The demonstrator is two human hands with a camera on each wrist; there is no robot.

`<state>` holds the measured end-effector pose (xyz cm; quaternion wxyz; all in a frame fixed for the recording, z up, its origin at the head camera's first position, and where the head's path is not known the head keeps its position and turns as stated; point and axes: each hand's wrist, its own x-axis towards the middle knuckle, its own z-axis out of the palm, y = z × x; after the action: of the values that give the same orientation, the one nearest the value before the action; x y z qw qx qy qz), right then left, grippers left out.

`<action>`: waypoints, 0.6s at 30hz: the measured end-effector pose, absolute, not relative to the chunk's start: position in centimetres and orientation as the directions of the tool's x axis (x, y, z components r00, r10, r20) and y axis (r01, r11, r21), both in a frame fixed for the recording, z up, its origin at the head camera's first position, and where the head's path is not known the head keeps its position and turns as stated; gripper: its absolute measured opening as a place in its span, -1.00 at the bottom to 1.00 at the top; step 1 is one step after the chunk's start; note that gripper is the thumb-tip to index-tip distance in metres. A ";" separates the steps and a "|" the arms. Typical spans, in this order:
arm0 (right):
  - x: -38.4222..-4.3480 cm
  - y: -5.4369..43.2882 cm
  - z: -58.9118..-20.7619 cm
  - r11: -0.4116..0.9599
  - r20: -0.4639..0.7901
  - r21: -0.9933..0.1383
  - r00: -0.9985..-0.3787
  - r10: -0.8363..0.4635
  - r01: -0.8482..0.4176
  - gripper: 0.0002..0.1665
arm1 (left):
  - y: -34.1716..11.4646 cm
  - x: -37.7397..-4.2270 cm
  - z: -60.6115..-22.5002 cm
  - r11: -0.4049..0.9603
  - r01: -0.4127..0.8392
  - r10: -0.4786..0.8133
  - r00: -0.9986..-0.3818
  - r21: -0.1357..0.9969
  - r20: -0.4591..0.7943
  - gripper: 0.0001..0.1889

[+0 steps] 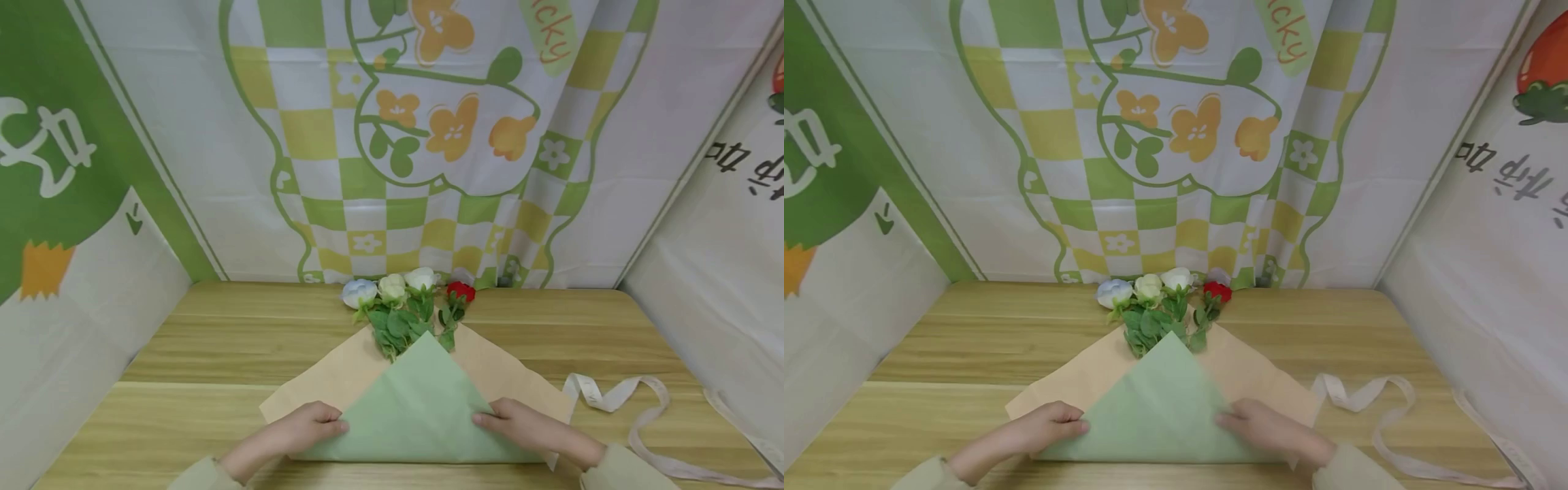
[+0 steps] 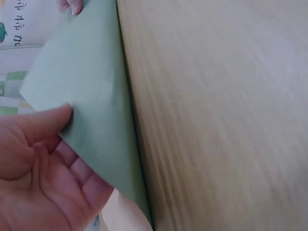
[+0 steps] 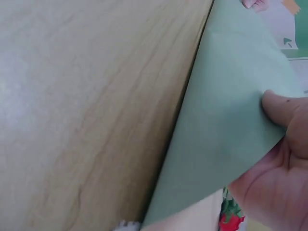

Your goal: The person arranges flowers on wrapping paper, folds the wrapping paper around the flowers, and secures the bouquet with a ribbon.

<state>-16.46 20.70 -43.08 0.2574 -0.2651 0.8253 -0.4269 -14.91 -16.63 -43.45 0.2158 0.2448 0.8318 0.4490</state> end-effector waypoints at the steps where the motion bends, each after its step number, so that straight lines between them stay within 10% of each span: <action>1: -16.6 20.6 -43.2 0.506 -0.197 -0.833 -0.738 -0.646 -0.221 -0.60 | -16.6 -15.0 -43.5 0.487 0.215 0.589 -0.797 0.846 -0.136 -0.57; 18: -16.7 19.0 -44.6 0.722 -0.133 -0.672 -0.932 -0.336 -0.164 -0.49 | -16.3 -14.7 -43.6 0.640 0.260 0.462 -0.882 0.723 -0.091 -0.82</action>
<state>-16.75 19.02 -44.63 0.1237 -0.1360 0.9195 -0.3473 -14.70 -16.31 -43.56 0.1351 0.2015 0.8953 0.3735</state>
